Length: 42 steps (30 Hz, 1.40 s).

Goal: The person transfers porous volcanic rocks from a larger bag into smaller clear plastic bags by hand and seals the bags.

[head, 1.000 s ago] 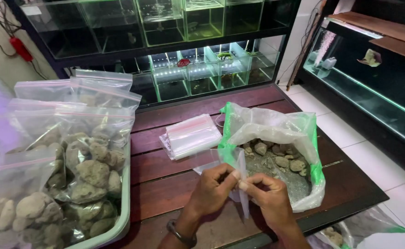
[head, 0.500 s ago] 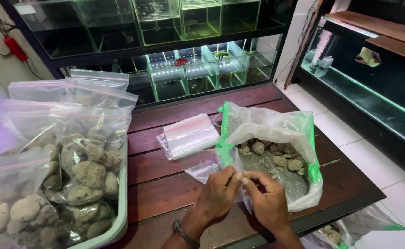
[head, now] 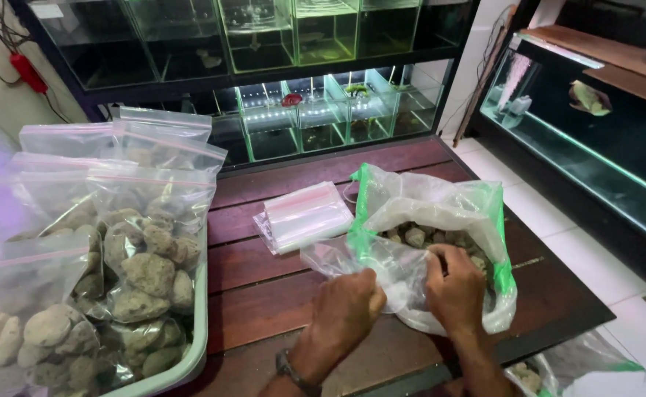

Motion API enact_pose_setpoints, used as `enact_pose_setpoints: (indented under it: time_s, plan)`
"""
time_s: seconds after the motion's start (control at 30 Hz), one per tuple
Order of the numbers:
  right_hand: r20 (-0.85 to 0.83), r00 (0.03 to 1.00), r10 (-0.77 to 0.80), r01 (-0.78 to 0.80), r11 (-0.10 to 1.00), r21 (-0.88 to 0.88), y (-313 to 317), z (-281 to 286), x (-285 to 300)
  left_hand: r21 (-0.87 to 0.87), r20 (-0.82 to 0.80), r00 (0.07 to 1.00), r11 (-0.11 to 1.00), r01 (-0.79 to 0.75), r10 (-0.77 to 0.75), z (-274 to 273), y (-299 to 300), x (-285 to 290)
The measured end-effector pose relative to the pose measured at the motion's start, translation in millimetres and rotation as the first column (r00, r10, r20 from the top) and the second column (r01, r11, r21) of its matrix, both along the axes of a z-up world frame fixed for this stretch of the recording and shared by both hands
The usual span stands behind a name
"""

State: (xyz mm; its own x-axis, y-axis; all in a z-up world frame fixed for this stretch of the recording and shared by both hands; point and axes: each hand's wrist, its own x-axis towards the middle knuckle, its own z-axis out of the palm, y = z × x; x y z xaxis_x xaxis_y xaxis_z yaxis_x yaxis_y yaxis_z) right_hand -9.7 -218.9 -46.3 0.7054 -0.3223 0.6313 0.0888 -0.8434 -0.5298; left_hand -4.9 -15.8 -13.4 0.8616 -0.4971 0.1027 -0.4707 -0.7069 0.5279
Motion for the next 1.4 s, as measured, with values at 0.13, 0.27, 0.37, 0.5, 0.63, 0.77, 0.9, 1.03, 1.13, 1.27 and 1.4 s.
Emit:
enact_pose_setpoints:
  time_s: [0.13, 0.27, 0.37, 0.5, 0.63, 0.77, 0.9, 1.03, 1.13, 1.27, 1.4]
  plan:
    - [-0.054, 0.996, 0.067, -0.071, 0.994, -0.083, 8.5, 6.1, -6.0, -0.085, 0.076, 0.997, 0.996, -0.024, 0.031, 8.5, 7.0, 1.3]
    - [0.026, 0.975, 0.222, -0.207, 0.938, -0.277, 45.7, 25.1, -34.0, -0.113, 0.123, 0.982, 0.985, -0.126, 0.140, 17.7, 8.6, -2.0]
    - [-0.091, 0.920, 0.382, -0.389, 0.918, -0.077, 64.6, 36.2, -46.5, -0.115, 0.107, 0.988, 0.988, -0.098, 0.111, 27.0, 9.7, -13.2]
    - [-0.507, 0.769, 0.389, -0.336, 0.921, 0.197, 67.9, 62.2, -40.5, -0.050, -0.092, 0.993, 0.996, -0.072, 0.067, 73.1, 16.2, -41.3]
    - [-0.497, 0.629, 0.598, -0.435, 0.800, 0.413, 76.8, 114.8, -60.3, 0.051, 0.132, 0.991, 0.998, -0.044, 0.037, 86.7, 29.1, -62.2]
    - [-0.142, 0.610, 0.780, -0.640, 0.590, 0.491, 79.0, 104.2, -58.2, 0.077, 0.591, 0.805, 0.988, -0.131, 0.061, 86.6, 26.8, -80.2]
    - [-0.530, 0.575, 0.623, -0.503, 0.781, 0.371, 83.3, 103.2, -51.1, 0.331, -0.099, 0.995, 0.944, 0.016, 0.017, 111.6, 22.5, -54.1]
    - [-0.523, 0.634, 0.570, -0.517, 0.815, 0.262, 36.5, 69.4, -51.1, 0.394, -0.091, 0.993, 0.919, -0.031, 0.072, 77.7, 21.0, -23.7]
    - [-0.109, 0.883, 0.457, -0.334, 0.773, 0.539, -17.6, 73.6, -48.8, 0.485, -0.050, 0.987, 0.868, -0.111, 0.154, 45.0, 21.8, 17.7]
    - [-0.227, 0.964, -0.139, 0.244, 0.800, 0.548, -117.5, 58.1, 2.8, 0.463, -0.044, 0.970, 0.865, -0.192, 0.239, 37.8, 18.0, 77.8]
    - [-0.292, 0.943, 0.162, 0.191, 0.457, 0.869, -149.7, 43.8, 54.4, 0.198, -0.112, 0.968, 0.960, -0.199, 0.224, -8.2, 13.8, 146.0]
